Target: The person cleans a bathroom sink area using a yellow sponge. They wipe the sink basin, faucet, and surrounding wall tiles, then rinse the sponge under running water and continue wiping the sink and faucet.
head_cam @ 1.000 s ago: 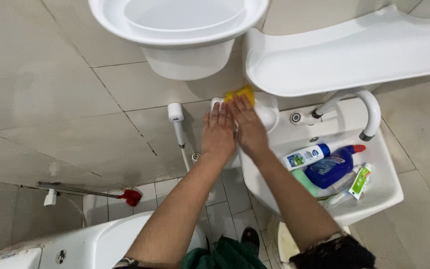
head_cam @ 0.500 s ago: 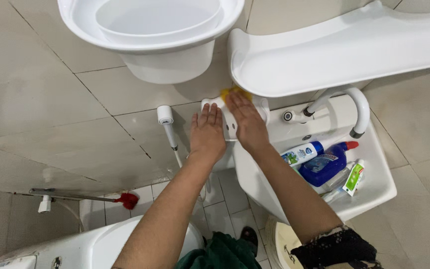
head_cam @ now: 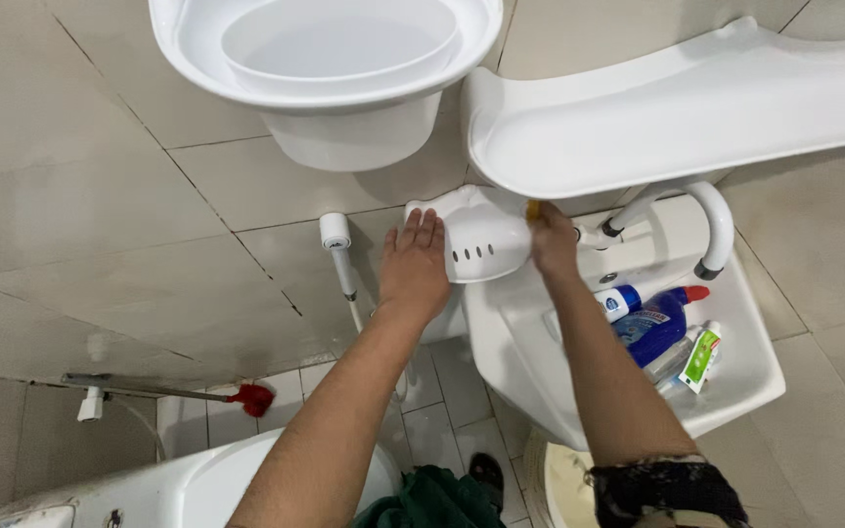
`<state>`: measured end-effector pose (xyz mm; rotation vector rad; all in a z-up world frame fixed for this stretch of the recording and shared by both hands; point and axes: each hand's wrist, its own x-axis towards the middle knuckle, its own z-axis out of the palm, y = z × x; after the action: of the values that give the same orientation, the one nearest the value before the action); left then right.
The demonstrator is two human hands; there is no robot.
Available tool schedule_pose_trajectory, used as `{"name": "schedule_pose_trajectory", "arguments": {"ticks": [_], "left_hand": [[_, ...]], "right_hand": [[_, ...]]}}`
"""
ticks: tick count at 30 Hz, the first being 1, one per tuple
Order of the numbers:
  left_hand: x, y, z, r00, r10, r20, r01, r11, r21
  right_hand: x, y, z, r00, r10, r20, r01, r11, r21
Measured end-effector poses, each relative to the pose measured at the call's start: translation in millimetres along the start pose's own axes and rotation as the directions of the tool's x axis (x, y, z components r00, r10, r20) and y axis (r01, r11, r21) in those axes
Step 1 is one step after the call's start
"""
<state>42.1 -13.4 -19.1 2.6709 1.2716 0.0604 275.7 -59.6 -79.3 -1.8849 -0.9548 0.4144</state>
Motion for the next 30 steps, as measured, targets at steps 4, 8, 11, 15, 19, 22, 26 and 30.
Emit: {"name": "schedule_pose_trajectory", "arguments": {"ticks": [4, 8, 11, 15, 19, 22, 26, 30], "left_hand": [[2, 3, 1, 1.0, -0.016, 0.0, 0.016, 1.0, -0.005], [2, 7, -1, 1.0, -0.023, 0.008, 0.022, 0.996, 0.09], [1, 13, 0, 0.998, -0.057, 0.01, 0.055, 0.993, 0.101], [-2, 19, -1, 0.993, -0.122, 0.008, 0.121, 0.99, 0.066], [-1, 25, -2, 0.99, -0.135, -0.041, 0.136, 0.99, 0.024], [-2, 26, 3, 0.984, -0.167, -0.064, 0.166, 0.986, -0.029], [-4, 26, 7, 0.981, -0.158, -0.117, 0.154, 0.987, -0.041], [-24, 15, 9, 0.96, -0.098, -0.264, 0.045, 0.979, -0.2]], "right_hand": [[-16, 27, -7, 0.967, 0.221, 0.123, -0.253, 0.868, 0.428], [-30, 38, -4, 0.959, 0.244, 0.147, -0.284, 0.771, 0.57], [-21, 30, -4, 0.93, 0.213, 0.298, -0.367, 0.542, 0.756], [-35, 5, 5, 0.963, 0.132, 0.233, -0.268, 0.44, 0.857], [-100, -5, 41, 0.887, 0.423, 0.185, -0.328, 0.295, 0.897], [-118, -5, 76, 0.837, 0.435, 0.333, -0.414, 0.106, 0.904], [-103, 0, 87, 0.774, 0.387, 0.502, -0.517, -0.073, 0.853], [-108, 4, 62, 0.77, 0.294, 0.566, -0.588, -0.015, 0.808]]}}
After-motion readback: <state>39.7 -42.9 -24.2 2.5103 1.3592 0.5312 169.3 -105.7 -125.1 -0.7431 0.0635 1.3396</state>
